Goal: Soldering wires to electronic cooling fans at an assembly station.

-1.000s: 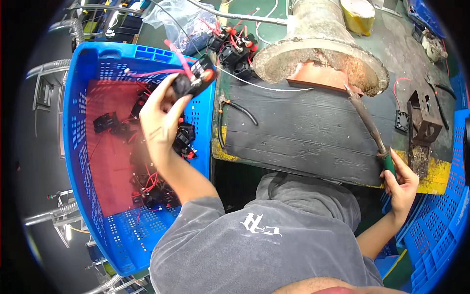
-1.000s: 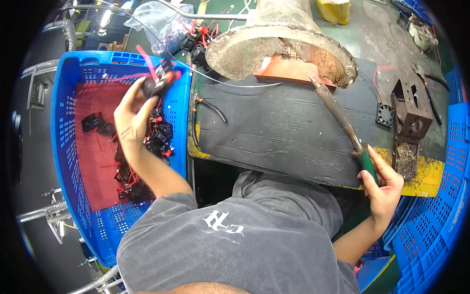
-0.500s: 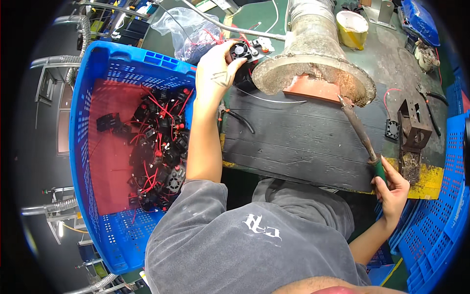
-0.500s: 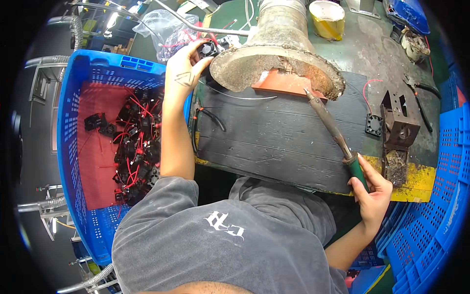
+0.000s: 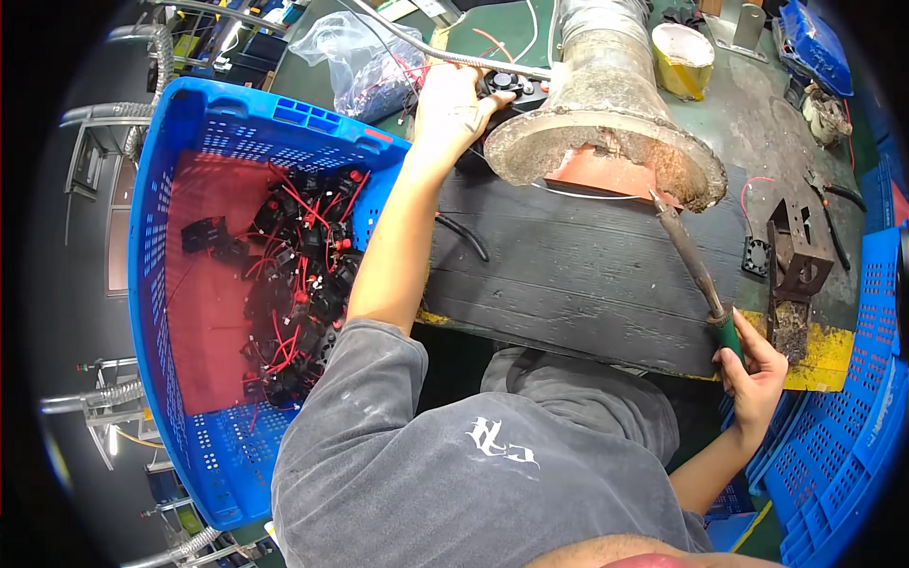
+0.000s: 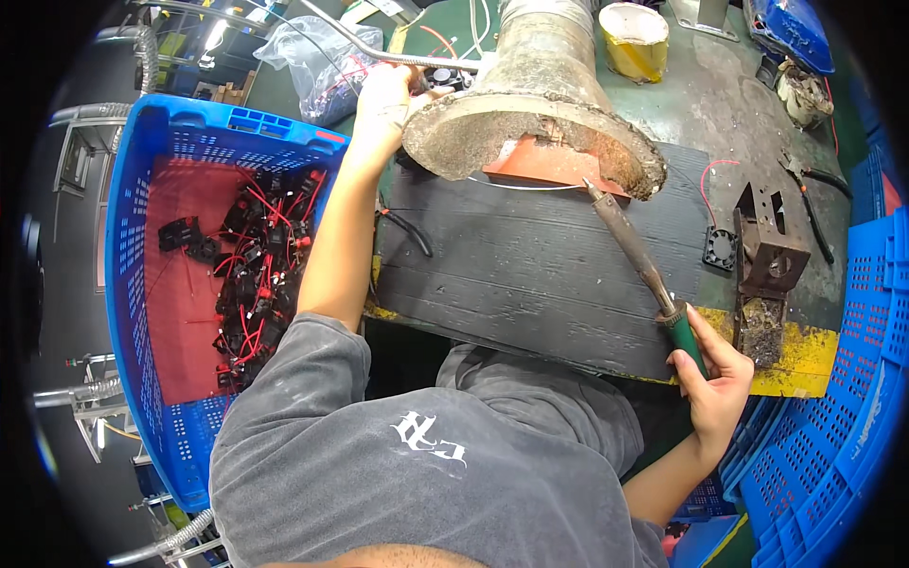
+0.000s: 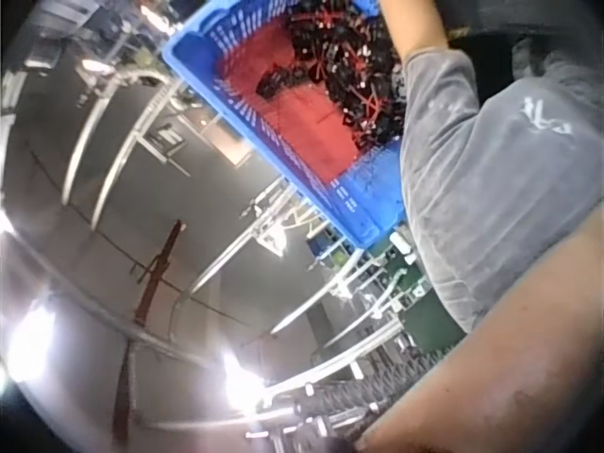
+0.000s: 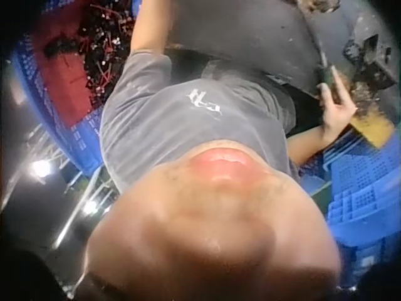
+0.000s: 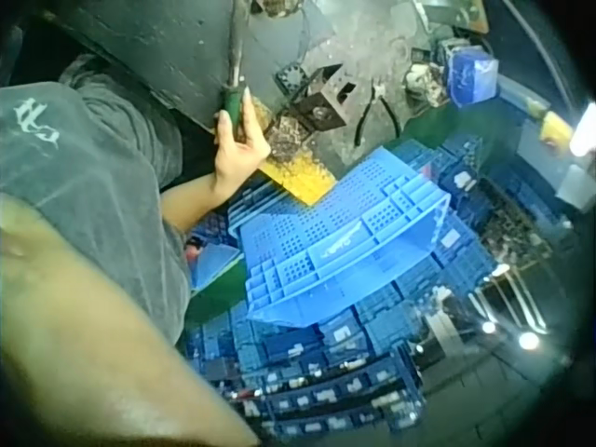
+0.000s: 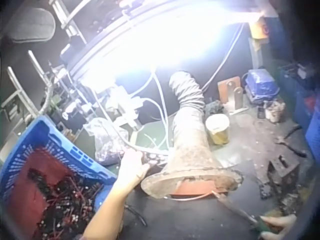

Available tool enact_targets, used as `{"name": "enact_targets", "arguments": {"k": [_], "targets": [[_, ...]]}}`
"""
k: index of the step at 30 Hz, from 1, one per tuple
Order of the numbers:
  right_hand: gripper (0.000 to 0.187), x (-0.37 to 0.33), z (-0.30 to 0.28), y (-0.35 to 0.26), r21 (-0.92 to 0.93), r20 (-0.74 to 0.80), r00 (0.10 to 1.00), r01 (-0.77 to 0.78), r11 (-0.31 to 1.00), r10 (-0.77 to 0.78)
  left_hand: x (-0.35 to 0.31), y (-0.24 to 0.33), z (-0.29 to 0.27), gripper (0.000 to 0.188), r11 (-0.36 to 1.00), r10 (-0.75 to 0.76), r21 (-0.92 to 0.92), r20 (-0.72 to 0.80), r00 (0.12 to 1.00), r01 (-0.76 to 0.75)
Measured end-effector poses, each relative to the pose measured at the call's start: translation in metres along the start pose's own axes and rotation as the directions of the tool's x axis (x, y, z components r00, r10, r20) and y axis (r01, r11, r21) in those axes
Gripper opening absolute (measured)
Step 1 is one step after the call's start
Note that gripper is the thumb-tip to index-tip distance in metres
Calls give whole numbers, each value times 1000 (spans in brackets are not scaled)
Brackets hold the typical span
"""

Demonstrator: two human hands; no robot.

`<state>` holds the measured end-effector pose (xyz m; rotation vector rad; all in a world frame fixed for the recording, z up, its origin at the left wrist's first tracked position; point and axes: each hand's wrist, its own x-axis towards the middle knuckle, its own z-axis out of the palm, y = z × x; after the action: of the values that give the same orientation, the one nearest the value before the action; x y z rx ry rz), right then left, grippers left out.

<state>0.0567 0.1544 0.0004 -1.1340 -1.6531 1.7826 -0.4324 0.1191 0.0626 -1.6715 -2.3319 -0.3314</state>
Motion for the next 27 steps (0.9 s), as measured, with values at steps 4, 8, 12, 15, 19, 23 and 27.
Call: {"name": "enact_targets", "arguments": {"k": [4,8,12,15,19,23,27], "targets": [[51,1,1,0,2,6,1000,3,1000,-3,0,-2,16,41,942,194,290,-51,980,-171],[51,-1,-1,-1,-19,-5,1000,-10,1000,10,8,0,23,43,948,223,241,-41,974,-207],[51,1,-1,-1,-10,3,1000,-8,1000,8,16,-5,28,43,949,161,277,-14,987,-151],[50,3,-2,1,-14,15,1000,4,1000,-4,21,5,17,41,899,104,419,73,992,-125],[50,0,-3,-2,-7,-1,1000,-6,1000,6,29,24,11,39,897,15,438,104,994,-59],[50,-2,-4,4,2,-13,1000,4,1000,-4,17,26,8,41,896,-33,444,113,993,-21],[50,1,-5,11,-28,39,998,40,999,-39,-30,11,0,38,981,136,162,-166,977,-109]]}}
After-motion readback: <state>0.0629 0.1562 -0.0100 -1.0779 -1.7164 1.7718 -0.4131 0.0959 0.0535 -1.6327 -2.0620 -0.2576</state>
